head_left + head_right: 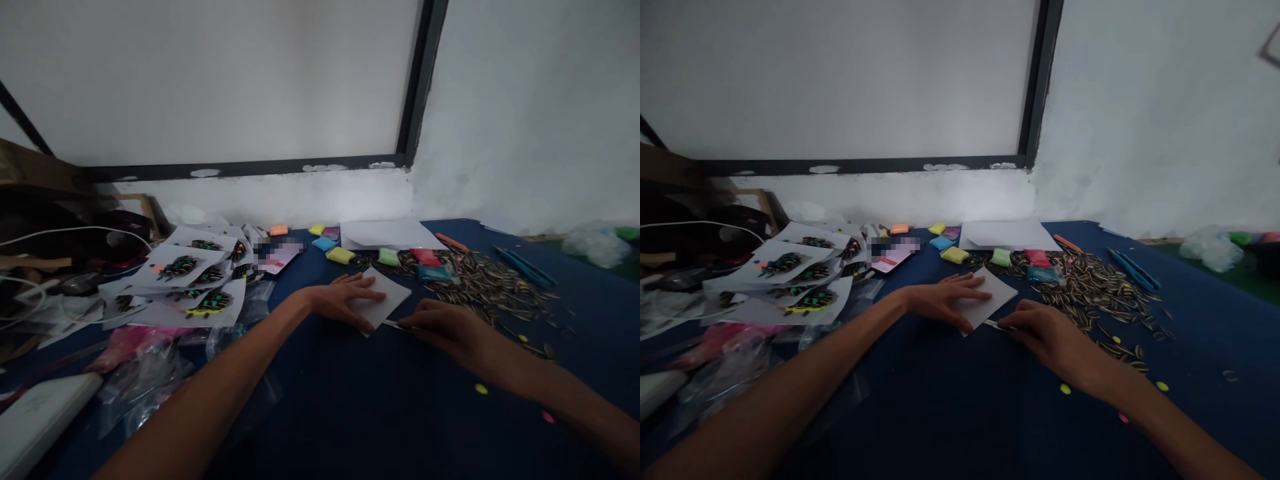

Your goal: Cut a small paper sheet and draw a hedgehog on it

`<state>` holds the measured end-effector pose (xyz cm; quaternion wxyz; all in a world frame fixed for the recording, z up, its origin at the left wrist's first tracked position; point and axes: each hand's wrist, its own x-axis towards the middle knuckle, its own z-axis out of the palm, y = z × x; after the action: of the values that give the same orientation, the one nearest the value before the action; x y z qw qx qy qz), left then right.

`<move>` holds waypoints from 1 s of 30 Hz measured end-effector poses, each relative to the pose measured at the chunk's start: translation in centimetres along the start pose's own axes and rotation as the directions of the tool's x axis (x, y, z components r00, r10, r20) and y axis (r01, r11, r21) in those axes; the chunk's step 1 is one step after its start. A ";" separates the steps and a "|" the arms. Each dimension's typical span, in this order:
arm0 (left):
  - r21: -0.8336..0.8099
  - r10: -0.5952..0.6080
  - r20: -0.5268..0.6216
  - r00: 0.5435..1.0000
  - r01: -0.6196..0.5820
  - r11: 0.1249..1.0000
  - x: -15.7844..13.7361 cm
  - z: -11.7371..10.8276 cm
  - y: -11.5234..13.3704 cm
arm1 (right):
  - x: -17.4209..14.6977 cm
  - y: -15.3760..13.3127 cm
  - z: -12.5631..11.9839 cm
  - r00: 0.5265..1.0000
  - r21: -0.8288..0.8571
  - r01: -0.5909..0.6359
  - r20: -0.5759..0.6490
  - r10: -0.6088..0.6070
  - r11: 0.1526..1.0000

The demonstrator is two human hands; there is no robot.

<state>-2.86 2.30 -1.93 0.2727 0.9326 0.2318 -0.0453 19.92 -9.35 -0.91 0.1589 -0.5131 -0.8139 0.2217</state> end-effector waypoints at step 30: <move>0.019 0.023 -0.010 1.000 -0.023 1.000 0.1 0.0 -0.3 | -0.2 -0.8 -0.4 0.999 0.035 -0.022 0.037 0.021 0.999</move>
<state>-2.95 2.61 -2.08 0.2630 0.9381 0.2219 -0.0394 19.60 -9.77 -0.12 0.1507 -0.5146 -0.8071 0.2471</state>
